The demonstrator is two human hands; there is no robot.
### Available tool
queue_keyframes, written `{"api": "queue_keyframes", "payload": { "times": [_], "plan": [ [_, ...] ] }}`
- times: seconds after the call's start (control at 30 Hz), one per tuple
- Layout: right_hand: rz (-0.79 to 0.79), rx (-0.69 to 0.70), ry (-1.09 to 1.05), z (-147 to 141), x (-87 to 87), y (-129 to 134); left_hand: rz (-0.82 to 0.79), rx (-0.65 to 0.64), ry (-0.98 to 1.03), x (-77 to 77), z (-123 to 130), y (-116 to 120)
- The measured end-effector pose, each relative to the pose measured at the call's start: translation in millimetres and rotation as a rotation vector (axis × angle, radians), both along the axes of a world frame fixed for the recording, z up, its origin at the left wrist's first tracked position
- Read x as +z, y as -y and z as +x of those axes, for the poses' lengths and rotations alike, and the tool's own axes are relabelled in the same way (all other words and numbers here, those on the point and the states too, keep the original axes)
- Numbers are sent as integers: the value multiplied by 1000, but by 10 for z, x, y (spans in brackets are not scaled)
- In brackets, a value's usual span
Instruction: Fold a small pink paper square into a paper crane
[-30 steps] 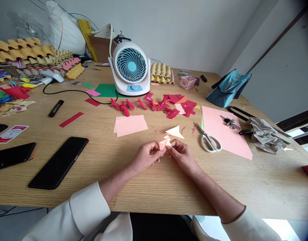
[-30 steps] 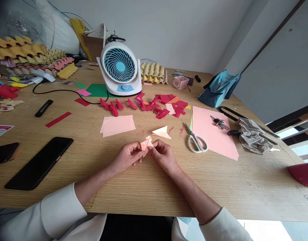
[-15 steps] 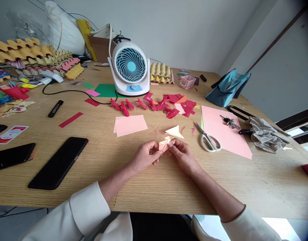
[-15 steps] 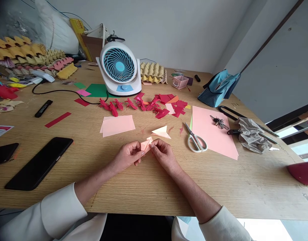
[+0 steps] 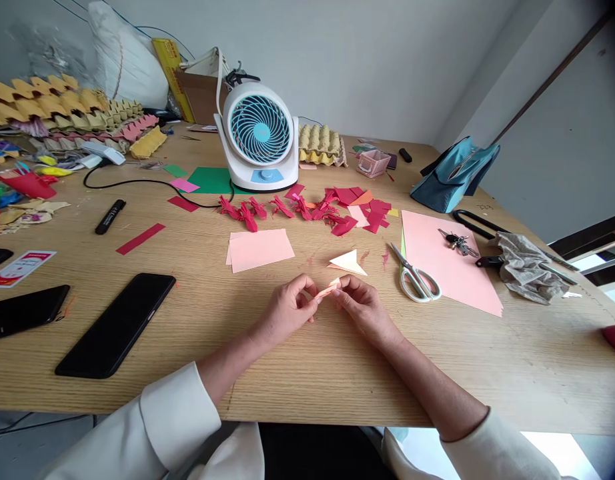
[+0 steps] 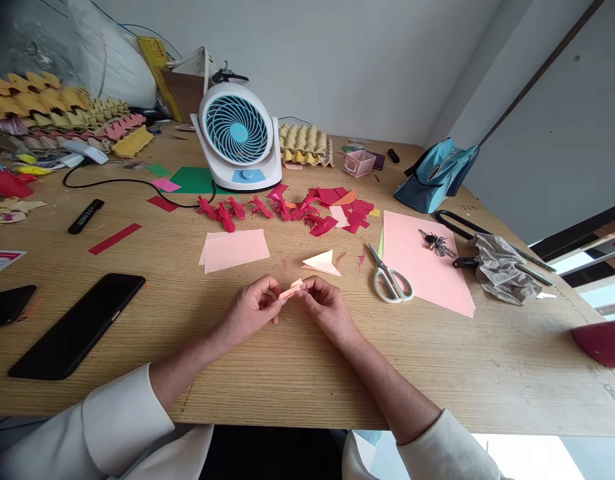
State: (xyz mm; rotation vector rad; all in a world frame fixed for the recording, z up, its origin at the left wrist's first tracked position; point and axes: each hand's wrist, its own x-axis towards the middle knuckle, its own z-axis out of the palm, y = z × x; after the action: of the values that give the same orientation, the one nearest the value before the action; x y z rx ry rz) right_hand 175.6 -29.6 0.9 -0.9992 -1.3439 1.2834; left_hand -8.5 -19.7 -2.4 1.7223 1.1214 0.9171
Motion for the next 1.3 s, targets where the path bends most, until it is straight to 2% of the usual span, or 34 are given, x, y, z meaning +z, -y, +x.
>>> {"api": "queue_keyframes", "payload": {
  "times": [0.23,0.4,0.63,0.77,0.9,1.03,1.3],
  "plan": [
    [-31,8,2,10,14,15,226,55,-92,25,-7,-10],
    [-25,13,30,38,10,27,243,69,-99,23,-25,-31],
    [-17,5,-1,39,8,27,366,109,-119,20,-47,-72],
    [-11,12,-71,5,34,17,384,97,-149,16,-59,-77],
    [-21,-19,-94,-1,36,-1,377,19,-115,43,-80,-68],
    [-19,-22,-36,2,13,-16,358,-34,-90,76,-92,-56],
    [16,41,176,48,-68,-3,302,3,-116,21,-40,-51]
  ]
}}
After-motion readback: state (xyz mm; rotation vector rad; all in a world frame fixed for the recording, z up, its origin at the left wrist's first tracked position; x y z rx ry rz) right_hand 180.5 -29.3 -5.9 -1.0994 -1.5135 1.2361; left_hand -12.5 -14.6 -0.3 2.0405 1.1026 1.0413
